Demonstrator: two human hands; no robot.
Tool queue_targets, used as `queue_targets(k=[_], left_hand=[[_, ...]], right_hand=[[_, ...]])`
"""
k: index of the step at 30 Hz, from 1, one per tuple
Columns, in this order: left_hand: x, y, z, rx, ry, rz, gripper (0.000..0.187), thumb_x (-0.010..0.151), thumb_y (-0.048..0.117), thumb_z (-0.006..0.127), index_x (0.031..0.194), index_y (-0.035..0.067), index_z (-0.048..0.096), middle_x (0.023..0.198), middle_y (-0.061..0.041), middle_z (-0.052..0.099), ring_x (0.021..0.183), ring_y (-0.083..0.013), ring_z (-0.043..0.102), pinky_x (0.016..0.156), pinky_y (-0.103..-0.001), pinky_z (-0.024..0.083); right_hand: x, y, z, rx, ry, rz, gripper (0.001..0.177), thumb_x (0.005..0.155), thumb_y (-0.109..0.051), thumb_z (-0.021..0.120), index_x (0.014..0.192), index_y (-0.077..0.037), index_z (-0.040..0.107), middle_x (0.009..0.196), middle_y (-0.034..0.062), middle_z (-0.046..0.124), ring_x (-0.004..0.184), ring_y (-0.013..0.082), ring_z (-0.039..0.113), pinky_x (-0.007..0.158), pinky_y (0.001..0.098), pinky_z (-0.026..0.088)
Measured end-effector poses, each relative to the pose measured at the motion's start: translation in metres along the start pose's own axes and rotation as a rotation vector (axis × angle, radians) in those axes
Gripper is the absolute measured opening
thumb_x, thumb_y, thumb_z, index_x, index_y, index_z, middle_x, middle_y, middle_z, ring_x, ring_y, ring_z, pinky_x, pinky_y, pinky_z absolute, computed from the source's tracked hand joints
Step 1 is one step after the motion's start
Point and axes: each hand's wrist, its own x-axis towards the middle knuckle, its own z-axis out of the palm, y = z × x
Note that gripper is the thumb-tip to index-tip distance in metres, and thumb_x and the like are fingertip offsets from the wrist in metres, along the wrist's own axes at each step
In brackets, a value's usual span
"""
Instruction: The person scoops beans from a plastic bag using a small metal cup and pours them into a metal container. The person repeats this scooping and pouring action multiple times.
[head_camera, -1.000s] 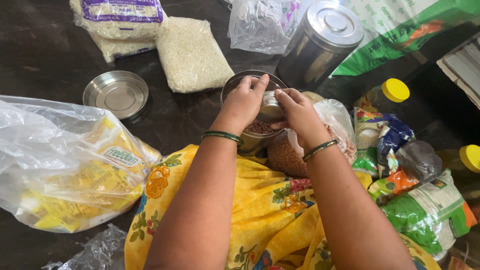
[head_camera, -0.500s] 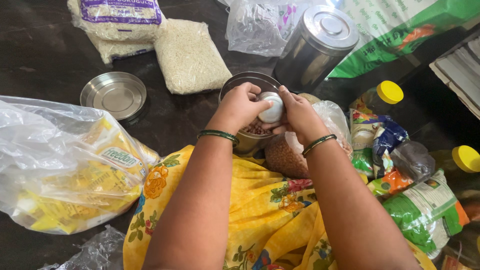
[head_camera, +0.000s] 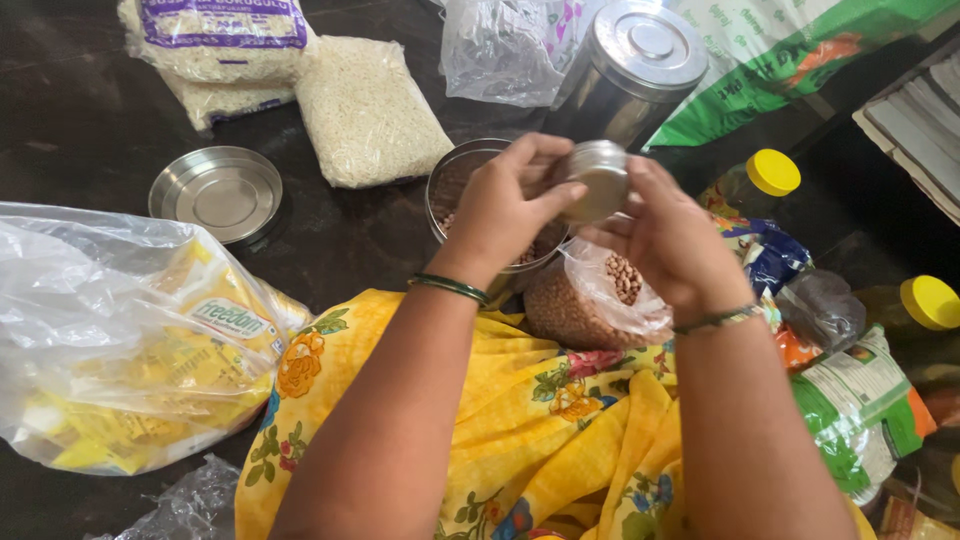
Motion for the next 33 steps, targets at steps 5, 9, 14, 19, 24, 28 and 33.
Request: queue_targets(k=[5, 9, 14, 19, 24, 28, 33], left_hand=[[-0.015, 0.014, 0.052, -0.046, -0.022, 0.151, 0.044, 0.086, 0.011, 0.080, 0.126, 0.006, 0.062, 0.124, -0.009, 0.072, 0.117, -0.0228, 0.073, 0.102, -0.034, 0.062], [-0.026, 0.008, 0.068, 0.224, -0.058, 0.347, 0.050, 0.080, 0.002, 0.078, 0.126, 0.005, 0.059, 0.133, -0.014, 0.061, 0.131, -0.0344, 0.060, 0.111, -0.042, 0.051], [-0.029, -0.015, 0.077, 0.611, -0.099, 0.312, 0.040, 0.082, 0.002, 0.069, 0.121, 0.009, 0.065, 0.137, -0.014, 0.058, 0.133, -0.0359, 0.054, 0.112, -0.046, 0.043], [-0.033, -0.036, 0.091, 0.679, -0.174, 0.252, 0.034, 0.088, 0.003, 0.064, 0.121, 0.008, 0.066, 0.148, -0.018, 0.053, 0.140, -0.0361, 0.049, 0.114, -0.045, 0.042], [-0.035, -0.053, 0.096, 0.777, -0.190, 0.236, 0.042, 0.080, 0.001, 0.063, 0.121, 0.006, 0.066, 0.151, -0.022, 0.046, 0.143, -0.0401, 0.043, 0.115, -0.046, 0.038], [-0.036, -0.066, 0.100, 0.763, -0.192, 0.173, 0.045, 0.081, 0.004, 0.065, 0.126, 0.004, 0.063, 0.151, -0.028, 0.042, 0.142, -0.0438, 0.042, 0.115, -0.047, 0.038], [-0.038, -0.075, 0.098, 0.717, -0.203, 0.061, 0.050, 0.085, 0.000, 0.061, 0.134, 0.003, 0.058, 0.155, -0.030, 0.039, 0.137, -0.0442, 0.049, 0.110, -0.045, 0.045]], right_hand=[[-0.040, -0.010, -0.035, 0.082, -0.002, -0.094, 0.035, 0.109, -0.028, 0.045, 0.136, -0.008, 0.052, 0.127, 0.0112, 0.064, 0.113, 0.0230, 0.066, 0.101, 0.0446, 0.055], [-0.050, -0.005, -0.067, -0.070, 0.124, -0.104, 0.033, 0.103, -0.022, 0.056, 0.132, -0.005, 0.054, 0.122, 0.0116, 0.066, 0.107, 0.0218, 0.069, 0.093, 0.0416, 0.059], [-0.039, 0.023, -0.083, -0.599, 0.247, 0.083, 0.047, 0.088, -0.020, 0.075, 0.130, -0.005, 0.059, 0.105, 0.0127, 0.075, 0.089, 0.0193, 0.074, 0.078, 0.0337, 0.060], [-0.022, 0.060, -0.073, -0.877, 0.224, 0.132, 0.050, 0.084, -0.028, 0.076, 0.129, -0.009, 0.068, 0.100, 0.0151, 0.078, 0.083, 0.0206, 0.076, 0.074, 0.0368, 0.060], [-0.009, 0.050, -0.092, -1.301, -0.005, 0.370, 0.052, 0.083, -0.050, 0.071, 0.127, -0.022, 0.076, 0.113, 0.0136, 0.080, 0.096, 0.0270, 0.077, 0.089, 0.0381, 0.058], [-0.006, 0.050, -0.086, -1.567, -0.043, 0.291, 0.054, 0.083, -0.057, 0.076, 0.125, -0.024, 0.074, 0.138, 0.0137, 0.057, 0.112, 0.0349, 0.064, 0.096, 0.0420, 0.050], [-0.015, 0.059, -0.064, -1.443, 0.162, 0.274, 0.053, 0.072, -0.042, 0.081, 0.120, -0.021, 0.076, 0.116, 0.0138, 0.075, 0.099, 0.0325, 0.073, 0.089, 0.0418, 0.056]])
